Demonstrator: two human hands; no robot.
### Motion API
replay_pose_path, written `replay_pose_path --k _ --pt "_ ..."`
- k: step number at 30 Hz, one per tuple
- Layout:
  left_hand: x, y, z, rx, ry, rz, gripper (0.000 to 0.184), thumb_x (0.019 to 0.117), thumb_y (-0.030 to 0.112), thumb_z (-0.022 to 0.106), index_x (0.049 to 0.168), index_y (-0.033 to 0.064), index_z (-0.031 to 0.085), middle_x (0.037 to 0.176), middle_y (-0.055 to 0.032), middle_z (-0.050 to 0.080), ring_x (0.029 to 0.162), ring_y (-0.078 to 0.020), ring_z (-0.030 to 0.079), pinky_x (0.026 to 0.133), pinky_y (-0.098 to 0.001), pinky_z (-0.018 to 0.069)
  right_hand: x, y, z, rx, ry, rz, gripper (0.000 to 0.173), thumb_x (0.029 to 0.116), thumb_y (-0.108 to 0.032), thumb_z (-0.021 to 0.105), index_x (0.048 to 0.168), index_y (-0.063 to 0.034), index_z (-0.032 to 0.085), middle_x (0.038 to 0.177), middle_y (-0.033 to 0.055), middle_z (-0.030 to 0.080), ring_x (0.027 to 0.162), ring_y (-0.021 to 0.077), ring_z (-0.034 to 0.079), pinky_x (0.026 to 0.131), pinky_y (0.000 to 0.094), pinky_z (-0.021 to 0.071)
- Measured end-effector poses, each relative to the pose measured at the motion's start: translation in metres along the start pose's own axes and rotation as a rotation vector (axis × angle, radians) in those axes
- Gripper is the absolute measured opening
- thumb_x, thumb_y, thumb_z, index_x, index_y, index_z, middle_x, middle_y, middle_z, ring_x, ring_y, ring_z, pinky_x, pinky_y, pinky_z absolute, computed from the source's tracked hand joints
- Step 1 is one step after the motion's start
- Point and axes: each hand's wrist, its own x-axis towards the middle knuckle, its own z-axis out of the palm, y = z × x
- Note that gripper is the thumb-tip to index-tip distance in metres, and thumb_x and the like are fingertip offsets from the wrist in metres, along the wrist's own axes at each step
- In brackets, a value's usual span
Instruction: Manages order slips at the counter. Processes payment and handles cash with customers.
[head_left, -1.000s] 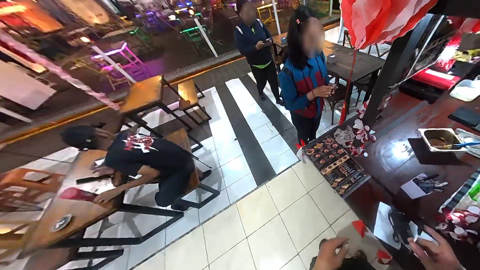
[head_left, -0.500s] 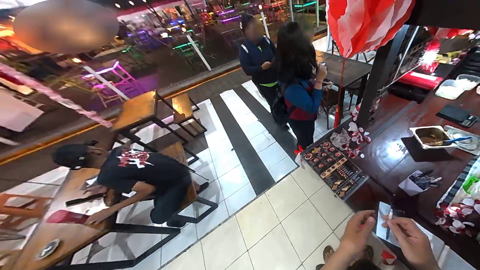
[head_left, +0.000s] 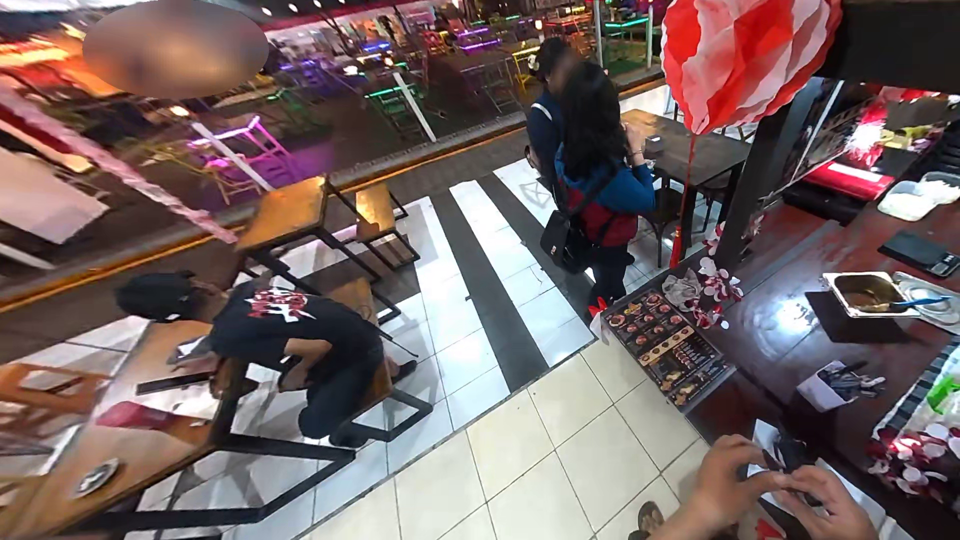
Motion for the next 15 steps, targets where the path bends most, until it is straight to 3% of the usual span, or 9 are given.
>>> replay_pose_path --k 5,9,11,15 --pt "0.004 0.001 0.001 0.052 0.014 0.045 0.017 0.0963 0.022 0.072 0.098 0.0053 0.077 0.112 -0.0075 0.071 0.112 -0.0191 0.063 0.102 -0.0383 0.0507 0.002 0.007 0.002 0.004 -0.016 0.045 0.025 0.0822 -0.005 0.079 0.104 0.0013 0.071 0.108 0.0094 0.07 0.099 0.0104 0.068 0.088 0.0276 0.0601" --pt "0.013 0.007 0.001 0.185 -0.028 0.15 0.017 0.0981 0.02 0.068 0.104 0.0066 0.077 0.114 -0.0068 0.072 0.116 -0.0206 0.062 0.106 -0.0411 0.0485 0.007 0.009 -0.002 -0.066 -0.06 0.057 0.025 0.0875 -0.017 0.078 0.108 -0.0033 0.076 0.12 0.0121 0.071 0.11 0.0134 0.068 0.095 0.0302 0.0579" --pt "0.016 0.012 0.0 0.266 -0.055 0.186 0.017 0.0992 0.02 0.066 0.105 0.0077 0.077 0.115 -0.0065 0.072 0.118 -0.0214 0.062 0.107 -0.0426 0.047 0.01 0.016 -0.005 -0.203 -0.059 -0.039 0.026 0.0902 -0.026 0.075 0.105 -0.0054 0.079 0.113 0.0109 0.074 0.111 0.0169 0.069 0.098 0.0334 0.0565" --pt "0.019 0.018 0.005 0.342 -0.104 0.265 0.019 0.1008 0.02 0.062 0.109 0.0095 0.077 0.115 -0.0061 0.072 0.118 -0.0217 0.062 0.109 -0.0418 0.0457 0.01 0.032 -0.008 -0.37 -0.063 -0.163 0.026 0.0919 -0.032 0.068 0.09 -0.0097 0.08 0.097 0.0074 0.075 0.096 0.0186 0.07 0.088 0.0362 0.0576"
